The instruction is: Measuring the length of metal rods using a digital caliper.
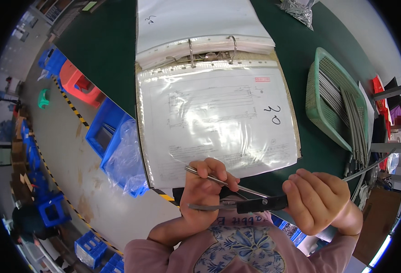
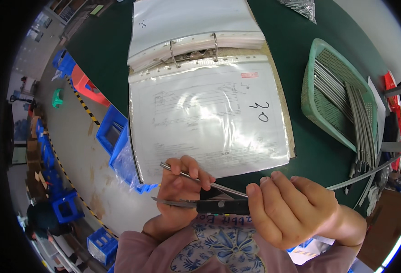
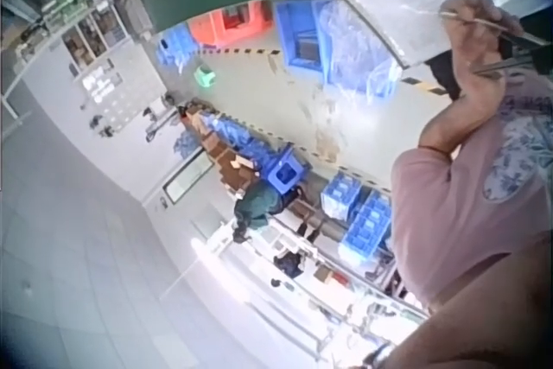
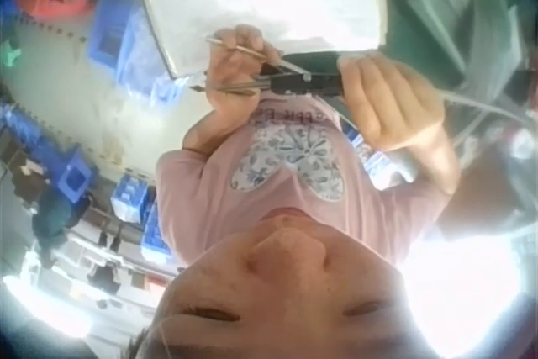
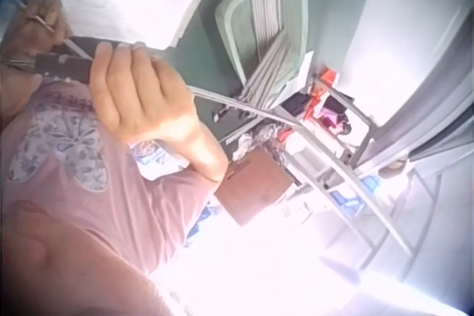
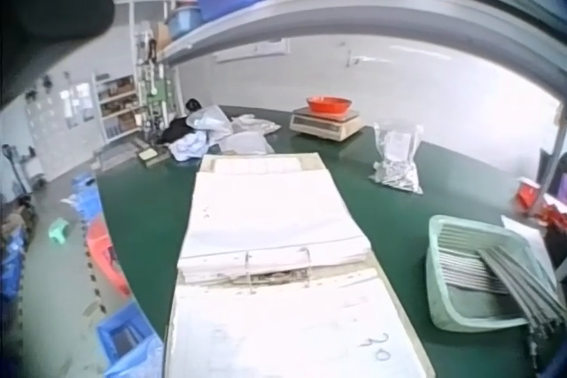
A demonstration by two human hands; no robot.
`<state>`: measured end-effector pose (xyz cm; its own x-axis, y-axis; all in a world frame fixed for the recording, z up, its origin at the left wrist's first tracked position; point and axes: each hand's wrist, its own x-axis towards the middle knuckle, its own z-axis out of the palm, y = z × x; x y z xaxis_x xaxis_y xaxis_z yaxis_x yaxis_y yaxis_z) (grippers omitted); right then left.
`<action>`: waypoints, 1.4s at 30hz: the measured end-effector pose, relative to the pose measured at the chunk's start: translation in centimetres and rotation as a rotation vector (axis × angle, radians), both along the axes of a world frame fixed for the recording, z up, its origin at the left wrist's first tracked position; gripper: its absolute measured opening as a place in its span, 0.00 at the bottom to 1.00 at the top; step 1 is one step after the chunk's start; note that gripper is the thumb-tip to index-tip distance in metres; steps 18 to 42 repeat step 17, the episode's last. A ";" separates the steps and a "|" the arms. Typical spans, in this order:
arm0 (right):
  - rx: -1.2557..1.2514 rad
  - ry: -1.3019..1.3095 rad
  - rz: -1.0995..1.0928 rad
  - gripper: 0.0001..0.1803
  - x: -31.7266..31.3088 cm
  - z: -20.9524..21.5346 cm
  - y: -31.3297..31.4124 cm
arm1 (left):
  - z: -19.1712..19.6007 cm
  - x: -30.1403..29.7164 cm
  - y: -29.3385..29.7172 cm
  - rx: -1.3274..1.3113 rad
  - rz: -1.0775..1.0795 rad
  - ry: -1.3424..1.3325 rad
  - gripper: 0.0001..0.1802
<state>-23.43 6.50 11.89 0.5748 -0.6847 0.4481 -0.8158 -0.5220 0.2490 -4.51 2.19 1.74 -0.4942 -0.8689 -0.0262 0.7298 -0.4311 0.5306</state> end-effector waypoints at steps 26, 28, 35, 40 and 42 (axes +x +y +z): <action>0.060 0.042 0.095 0.11 -1.8 0.5 -1.7 | 0.1 0.6 -0.4 -0.082 -0.395 -0.121 0.23; 0.060 0.042 0.095 0.11 -1.8 0.5 -1.7 | 0.1 0.6 -0.4 -0.082 -0.395 -0.121 0.23; 0.060 0.042 0.095 0.11 -1.8 0.5 -1.7 | 0.1 0.6 -0.4 -0.082 -0.395 -0.121 0.23; 0.060 0.042 0.095 0.11 -1.8 0.5 -1.7 | 0.1 0.6 -0.4 -0.082 -0.395 -0.121 0.23; 0.060 0.042 0.095 0.11 -1.8 0.5 -1.7 | 0.1 0.6 -0.4 -0.082 -0.395 -0.121 0.23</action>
